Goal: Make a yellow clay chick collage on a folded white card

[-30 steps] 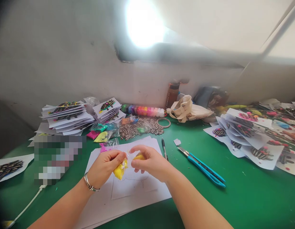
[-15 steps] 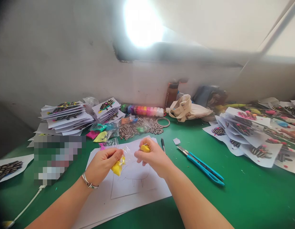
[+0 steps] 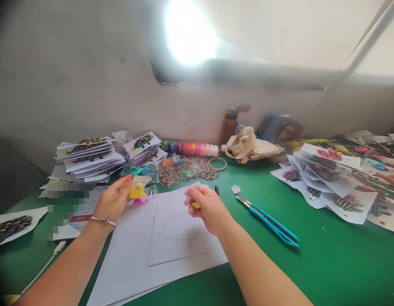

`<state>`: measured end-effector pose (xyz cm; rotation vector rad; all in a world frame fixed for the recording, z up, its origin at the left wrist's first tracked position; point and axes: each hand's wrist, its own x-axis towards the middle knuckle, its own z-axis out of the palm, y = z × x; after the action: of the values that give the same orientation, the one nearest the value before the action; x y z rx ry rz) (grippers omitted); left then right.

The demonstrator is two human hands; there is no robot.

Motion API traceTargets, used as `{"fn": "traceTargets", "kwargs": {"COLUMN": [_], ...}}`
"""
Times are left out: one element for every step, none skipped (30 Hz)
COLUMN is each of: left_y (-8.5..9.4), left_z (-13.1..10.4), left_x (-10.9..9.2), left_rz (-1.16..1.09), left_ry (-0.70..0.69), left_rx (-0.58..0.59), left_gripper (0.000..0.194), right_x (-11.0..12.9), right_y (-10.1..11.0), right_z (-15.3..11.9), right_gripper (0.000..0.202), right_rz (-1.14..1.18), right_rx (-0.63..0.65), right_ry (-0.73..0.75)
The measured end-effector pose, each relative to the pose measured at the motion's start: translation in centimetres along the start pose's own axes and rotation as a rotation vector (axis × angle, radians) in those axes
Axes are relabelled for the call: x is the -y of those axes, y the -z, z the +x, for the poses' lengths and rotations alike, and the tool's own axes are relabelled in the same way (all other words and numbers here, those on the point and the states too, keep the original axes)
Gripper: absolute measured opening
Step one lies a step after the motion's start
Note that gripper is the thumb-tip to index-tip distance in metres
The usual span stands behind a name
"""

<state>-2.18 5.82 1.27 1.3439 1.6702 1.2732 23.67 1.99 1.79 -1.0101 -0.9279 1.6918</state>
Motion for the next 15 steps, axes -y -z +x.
{"fn": "traceTargets", "kwargs": {"left_y": [0.1, 0.1, 0.1, 0.1, 0.1, 0.1, 0.1, 0.0, -0.2, -0.5, -0.7, -1.1, -1.4, -1.7, -2.0], "left_z": [0.0, 0.0, -0.2, -0.3, -0.6, -0.9, -1.2, -1.5, -1.7, -1.9, -2.1, -2.1, -2.0, -1.9, -1.7], "left_x": [-0.1, -0.3, -0.5, -0.8, -1.1, -1.4, -1.6, -1.7, -1.7, -1.5, -1.1, -0.6, 0.0, 0.7, 1.4], "left_rz": [0.031, 0.069, 0.111, 0.168, 0.224, 0.270, 0.290, 0.306, 0.329, 0.359, 0.415, 0.468, 0.537, 0.611, 0.682], "left_ry": [-0.025, -0.048, -0.073, -0.108, -0.144, -0.175, -0.198, -0.227, -0.278, -0.346, -0.458, -0.575, -0.659, -0.700, -0.705], "left_rx": [-0.013, -0.032, -0.058, -0.083, -0.110, -0.136, -0.156, -0.161, -0.150, -0.130, -0.080, -0.043, 0.012, 0.059, 0.084], "left_gripper": [0.059, 0.059, 0.057, 0.055, 0.052, 0.049, 0.047, 0.045, 0.043, 0.041, 0.037, 0.034, 0.031, 0.028, 0.026], "right_x": [0.0, -0.1, -0.1, -0.2, -0.2, -0.3, -0.3, -0.3, -0.3, -0.3, -0.3, -0.2, -0.2, -0.1, -0.1], "right_y": [0.0, 0.0, 0.1, 0.1, 0.1, 0.1, 0.2, 0.2, 0.3, 0.3, 0.4, 0.5, 0.5, 0.5, 0.4], "right_z": [0.0, 0.0, 0.1, 0.2, 0.2, 0.3, 0.4, 0.5, 0.6, 0.7, 0.7, 0.8, 0.7, 0.6, 0.5], "right_gripper": [0.030, 0.030, 0.032, 0.034, 0.035, 0.036, 0.036, 0.036, 0.036, 0.037, 0.038, 0.039, 0.041, 0.042, 0.044], "right_rz": [0.004, 0.010, 0.017, 0.024, 0.031, 0.038, 0.040, 0.037, 0.028, 0.015, 0.002, -0.009, -0.014, -0.014, -0.012], "right_rx": [-0.018, -0.038, -0.057, -0.072, -0.083, -0.090, -0.095, -0.100, -0.105, -0.108, -0.109, -0.105, -0.099, -0.092, -0.084], "right_ry": [0.000, 0.001, 0.005, 0.010, 0.019, 0.031, 0.044, 0.056, 0.065, 0.071, 0.076, 0.080, 0.083, 0.084, 0.081]}}
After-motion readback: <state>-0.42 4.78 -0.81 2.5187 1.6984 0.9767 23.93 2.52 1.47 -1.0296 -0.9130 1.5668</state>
